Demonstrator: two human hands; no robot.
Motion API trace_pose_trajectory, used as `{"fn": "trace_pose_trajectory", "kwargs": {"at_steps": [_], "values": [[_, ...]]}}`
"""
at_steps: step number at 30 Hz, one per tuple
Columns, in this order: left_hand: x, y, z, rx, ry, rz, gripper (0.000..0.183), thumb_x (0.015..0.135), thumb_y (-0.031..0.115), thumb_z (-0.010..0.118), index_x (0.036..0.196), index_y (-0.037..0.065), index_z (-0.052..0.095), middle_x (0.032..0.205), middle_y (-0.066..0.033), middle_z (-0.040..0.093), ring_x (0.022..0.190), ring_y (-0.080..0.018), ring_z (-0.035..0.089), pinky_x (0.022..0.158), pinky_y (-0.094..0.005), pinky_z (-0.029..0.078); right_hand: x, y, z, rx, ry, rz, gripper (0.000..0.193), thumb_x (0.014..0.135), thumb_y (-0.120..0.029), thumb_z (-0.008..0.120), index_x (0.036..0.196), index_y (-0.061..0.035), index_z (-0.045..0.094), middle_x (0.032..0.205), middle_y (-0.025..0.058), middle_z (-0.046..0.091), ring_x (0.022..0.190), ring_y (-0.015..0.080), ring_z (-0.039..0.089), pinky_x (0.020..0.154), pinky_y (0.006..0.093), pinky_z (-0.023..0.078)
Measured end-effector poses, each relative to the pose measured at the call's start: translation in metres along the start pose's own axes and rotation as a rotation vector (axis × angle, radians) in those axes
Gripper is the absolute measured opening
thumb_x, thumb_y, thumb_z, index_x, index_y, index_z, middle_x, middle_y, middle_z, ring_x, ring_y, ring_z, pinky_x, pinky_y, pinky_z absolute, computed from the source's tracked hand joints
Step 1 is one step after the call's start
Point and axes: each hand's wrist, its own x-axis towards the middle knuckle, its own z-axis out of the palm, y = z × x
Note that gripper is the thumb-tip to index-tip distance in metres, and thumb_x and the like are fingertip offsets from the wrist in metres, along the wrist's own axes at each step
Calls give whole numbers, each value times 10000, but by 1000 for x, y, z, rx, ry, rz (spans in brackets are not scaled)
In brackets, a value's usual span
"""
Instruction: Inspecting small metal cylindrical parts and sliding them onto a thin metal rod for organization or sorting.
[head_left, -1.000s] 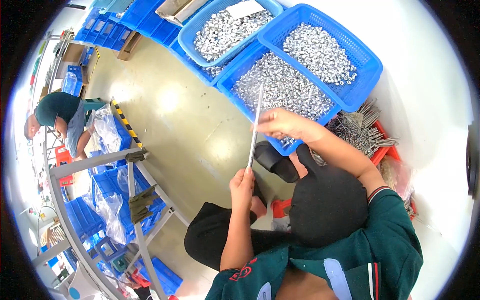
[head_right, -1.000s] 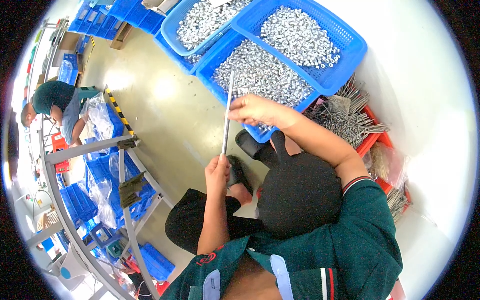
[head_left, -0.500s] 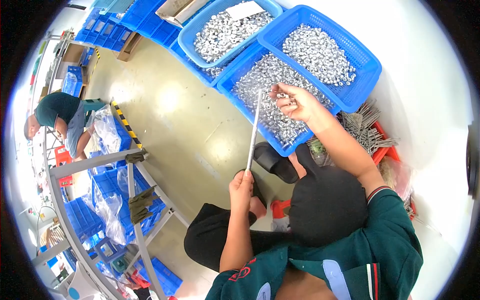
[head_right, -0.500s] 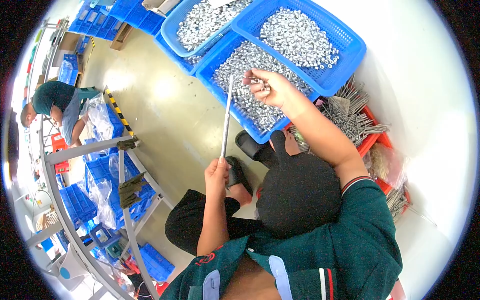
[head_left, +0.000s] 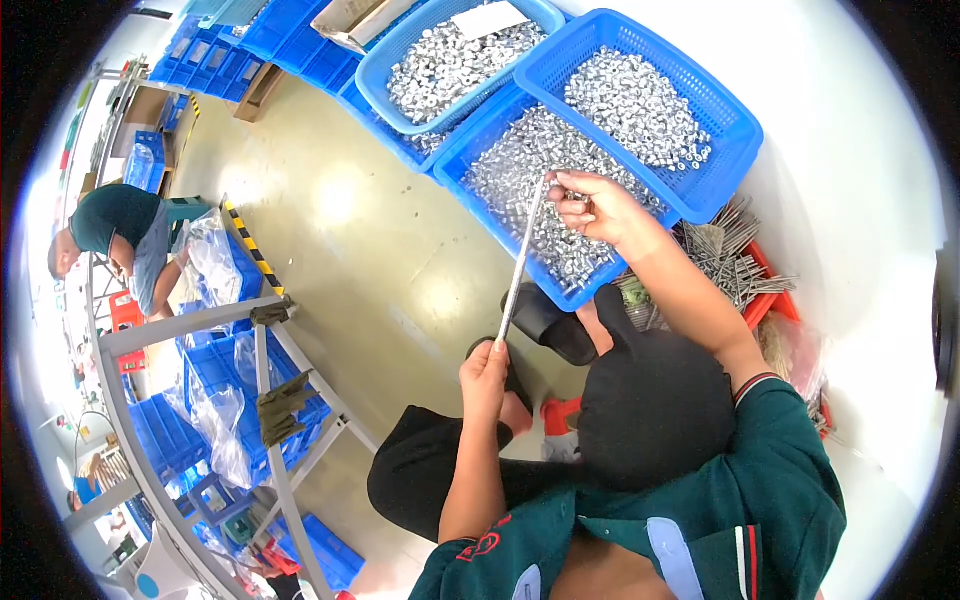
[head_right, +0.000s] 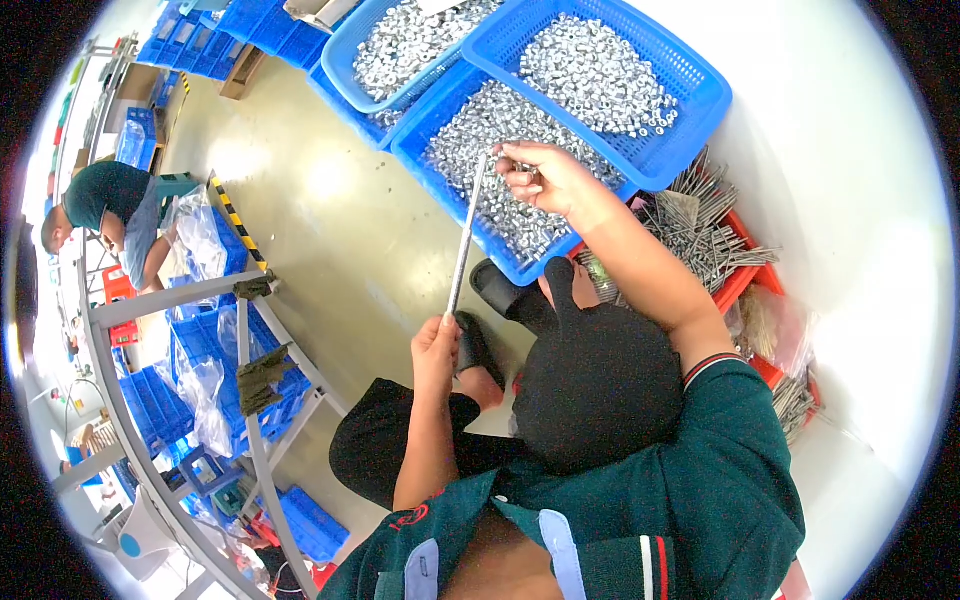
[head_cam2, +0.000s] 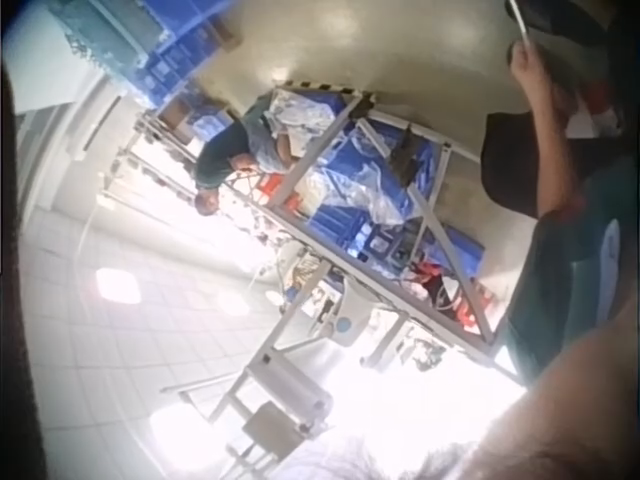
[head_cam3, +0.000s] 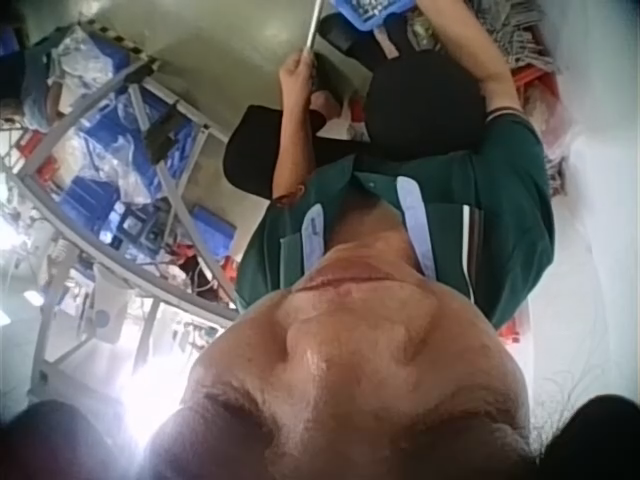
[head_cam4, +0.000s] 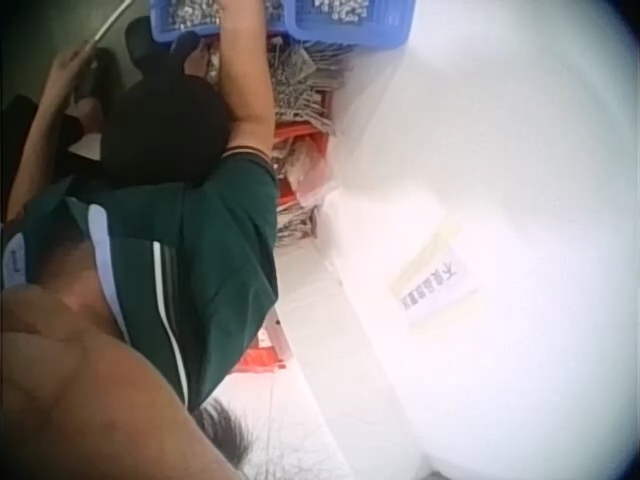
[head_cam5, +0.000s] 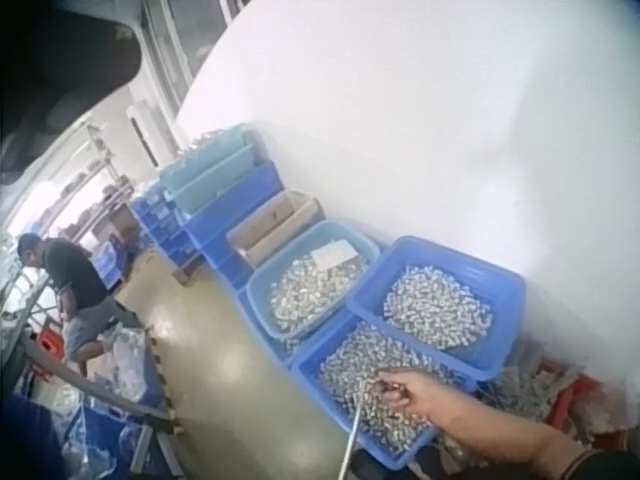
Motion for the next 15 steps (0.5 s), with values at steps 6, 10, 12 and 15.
{"fn": "trace_pose_trajectory", "kwargs": {"at_steps": [6, 10, 12, 15], "values": [[1, -12, -4, 92, 11, 73, 258, 875, 264, 529, 701, 73, 524, 536, 67, 389, 443, -27, 314, 398, -191, 230, -2, -2, 1, -4, -122, 46, 168, 879, -189, 519, 928, -30, 534, 695, 11, 474, 481, 15, 363, 363, 122, 259], [2, -12, -4, 98, 1, 101, 251, 871, 260, 539, 719, 60, 548, 554, 68, 404, 477, -28, 330, 423, -192, 245, -3, -3, 6, -82, -89, 27, 150, 878, -185, 523, 894, -39, 554, 653, -9, 473, 456, 11, 352, 364, 130, 259], [2, -10, -5, 146, 25, 111, 256, 871, 256, 539, 714, 54, 551, 559, 65, 411, 486, -29, 336, 431, -194, 251, -3, -7, 9, -212, -55, -4, 151, 871, -187, 533, 890, -39, 557, 639, -17, 467, 447, 10, 343, 365, 136, 250], [2, -13, -9, 213, 68, 140, 267, 872, 252, 537, 709, 42, 556, 568, 61, 422, 502, -31, 348, 445, -195, 261, -4, -12, 20, -509, 6, -71, 153, 856, -188, 554, 886, -39, 559, 611, -30, 452, 431, 7, 330, 370, 148, 232]]}}
